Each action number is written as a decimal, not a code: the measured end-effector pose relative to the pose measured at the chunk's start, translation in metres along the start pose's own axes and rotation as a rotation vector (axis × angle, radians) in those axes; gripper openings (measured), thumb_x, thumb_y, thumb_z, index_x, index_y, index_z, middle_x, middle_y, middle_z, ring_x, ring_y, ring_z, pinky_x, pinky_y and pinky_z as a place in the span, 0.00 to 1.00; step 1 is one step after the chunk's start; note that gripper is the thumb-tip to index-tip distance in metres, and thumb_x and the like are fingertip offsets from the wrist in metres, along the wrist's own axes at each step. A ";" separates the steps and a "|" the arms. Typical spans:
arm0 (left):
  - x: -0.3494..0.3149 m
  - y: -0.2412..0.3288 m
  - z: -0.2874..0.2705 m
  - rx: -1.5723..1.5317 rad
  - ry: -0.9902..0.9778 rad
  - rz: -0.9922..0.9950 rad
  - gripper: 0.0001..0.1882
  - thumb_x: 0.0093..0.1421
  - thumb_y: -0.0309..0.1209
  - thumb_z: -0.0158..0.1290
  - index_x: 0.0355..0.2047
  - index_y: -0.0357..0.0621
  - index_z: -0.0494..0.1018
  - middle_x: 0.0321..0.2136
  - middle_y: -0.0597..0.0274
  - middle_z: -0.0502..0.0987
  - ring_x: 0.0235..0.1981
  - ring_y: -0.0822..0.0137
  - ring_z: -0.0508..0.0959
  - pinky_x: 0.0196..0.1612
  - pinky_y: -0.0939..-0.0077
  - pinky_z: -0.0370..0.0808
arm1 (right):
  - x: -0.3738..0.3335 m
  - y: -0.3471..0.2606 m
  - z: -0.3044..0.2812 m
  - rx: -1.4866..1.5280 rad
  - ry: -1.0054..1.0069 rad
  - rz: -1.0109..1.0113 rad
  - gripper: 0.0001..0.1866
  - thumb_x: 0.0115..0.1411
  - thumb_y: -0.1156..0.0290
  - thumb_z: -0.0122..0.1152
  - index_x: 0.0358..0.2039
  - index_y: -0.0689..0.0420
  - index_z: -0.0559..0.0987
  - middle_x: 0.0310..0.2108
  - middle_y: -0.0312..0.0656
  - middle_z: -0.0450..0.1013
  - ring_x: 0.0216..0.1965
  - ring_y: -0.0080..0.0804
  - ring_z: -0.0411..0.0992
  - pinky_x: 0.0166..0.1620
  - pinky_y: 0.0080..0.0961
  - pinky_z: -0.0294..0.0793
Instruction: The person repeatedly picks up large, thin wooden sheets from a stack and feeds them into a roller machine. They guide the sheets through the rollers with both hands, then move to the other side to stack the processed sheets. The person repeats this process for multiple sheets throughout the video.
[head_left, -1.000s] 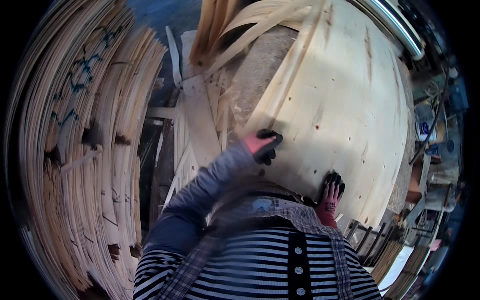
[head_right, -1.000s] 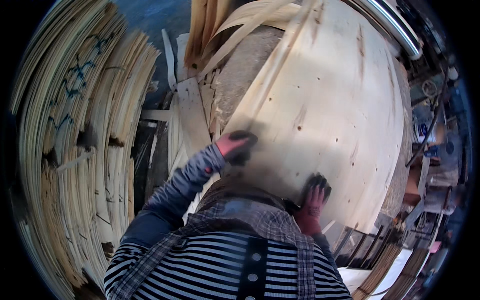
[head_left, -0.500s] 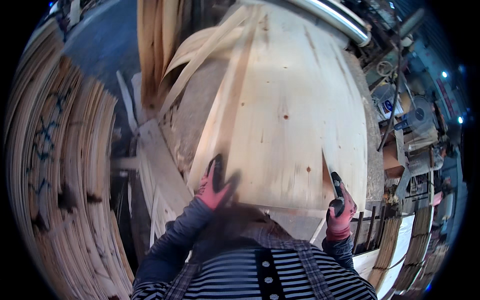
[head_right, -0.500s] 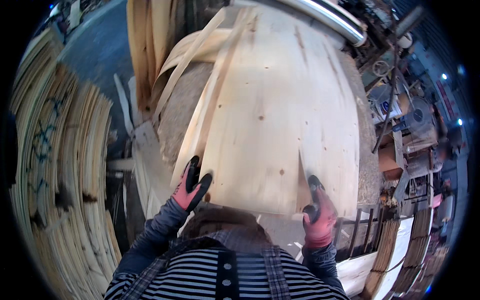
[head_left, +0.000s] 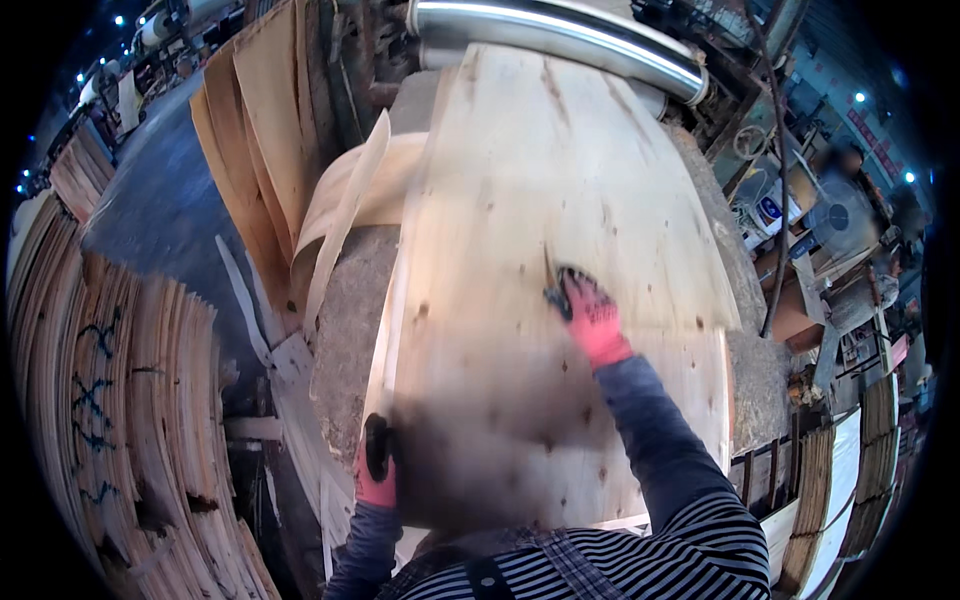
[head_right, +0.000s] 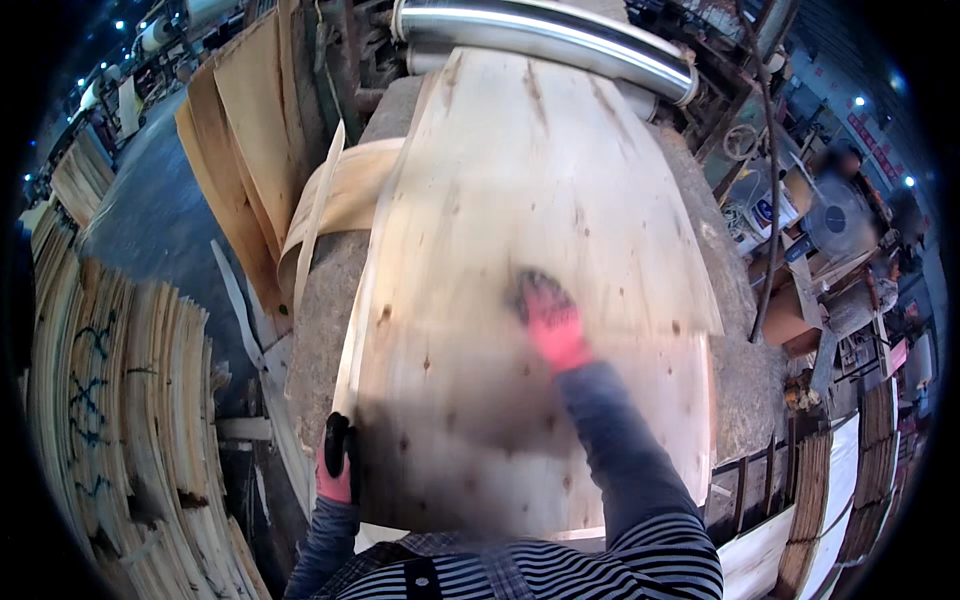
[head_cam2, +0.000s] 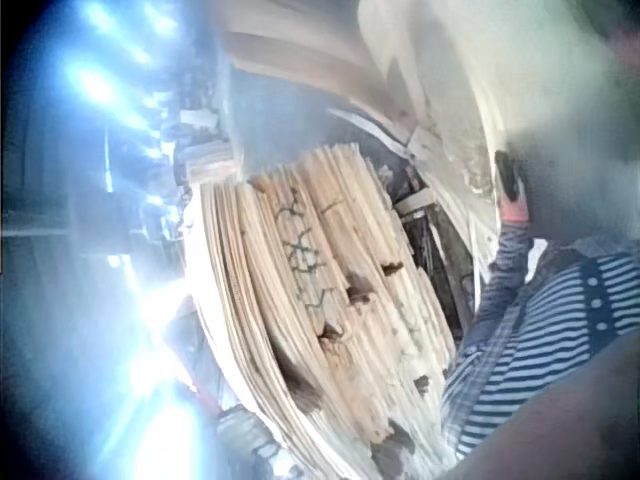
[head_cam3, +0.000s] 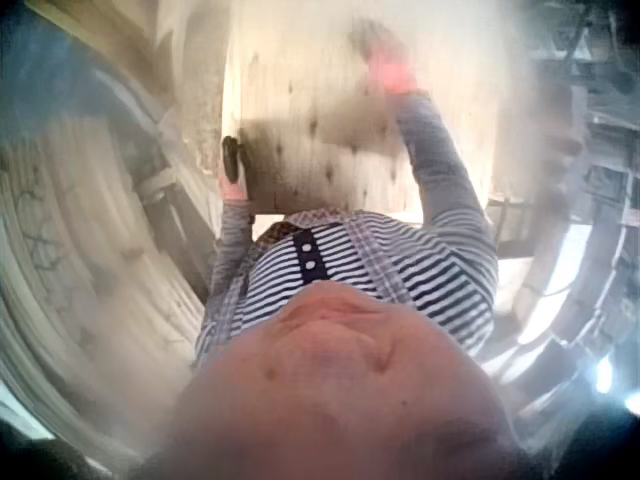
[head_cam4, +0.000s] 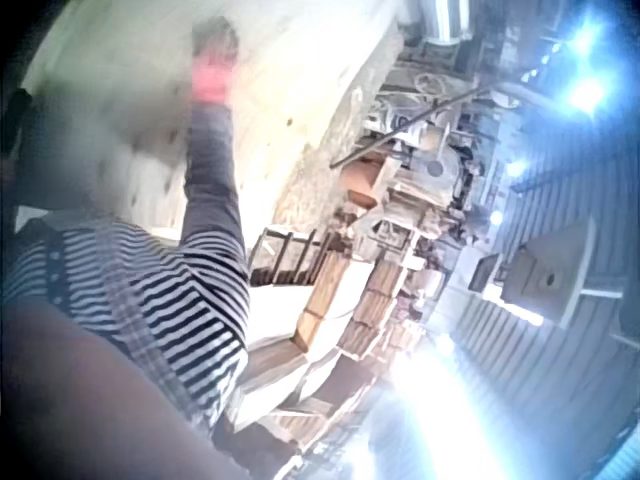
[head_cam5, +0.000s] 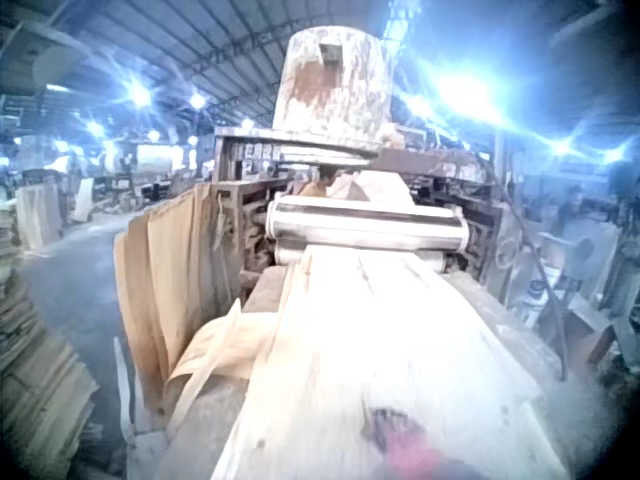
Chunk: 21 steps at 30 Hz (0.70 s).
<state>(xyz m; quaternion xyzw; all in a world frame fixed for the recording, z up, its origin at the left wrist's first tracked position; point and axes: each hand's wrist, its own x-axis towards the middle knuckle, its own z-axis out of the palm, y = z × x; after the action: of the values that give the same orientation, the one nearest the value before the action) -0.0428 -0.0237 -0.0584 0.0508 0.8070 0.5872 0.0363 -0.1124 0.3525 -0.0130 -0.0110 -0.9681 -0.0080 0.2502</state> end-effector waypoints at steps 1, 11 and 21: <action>-0.018 0.011 -0.007 0.065 0.012 0.034 0.30 0.50 0.31 0.50 0.52 0.35 0.53 0.46 0.46 0.63 0.46 0.55 0.65 0.48 0.69 0.62 | 0.007 0.017 0.029 -0.012 -0.016 0.038 0.26 0.48 0.60 0.52 0.48 0.56 0.64 0.46 0.46 0.64 0.46 0.42 0.64 0.48 0.34 0.63; -0.037 -0.002 -0.015 0.525 -0.144 -0.184 0.46 0.38 0.41 0.60 0.54 0.38 0.50 0.46 0.41 0.61 0.47 0.48 0.63 0.50 0.63 0.60 | -0.013 -0.074 -0.047 0.260 -0.125 0.069 0.36 0.46 0.55 0.56 0.52 0.61 0.58 0.54 0.50 0.53 0.56 0.43 0.50 0.57 0.40 0.47; -0.027 0.017 -0.014 0.966 -0.440 0.055 0.42 0.45 0.47 0.50 0.54 0.33 0.48 0.45 0.43 0.63 0.42 0.50 0.67 0.46 0.64 0.62 | -0.249 -0.155 -0.131 0.106 -0.681 0.143 0.49 0.35 0.40 0.57 0.53 0.59 0.56 0.55 0.56 0.46 0.57 0.54 0.43 0.57 0.49 0.36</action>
<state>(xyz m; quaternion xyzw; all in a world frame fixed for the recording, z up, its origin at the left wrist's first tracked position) -0.0172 -0.0351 -0.0384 0.2050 0.9572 0.1246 0.1619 0.1651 0.1901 -0.0211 -0.0678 -0.9918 0.0641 -0.0869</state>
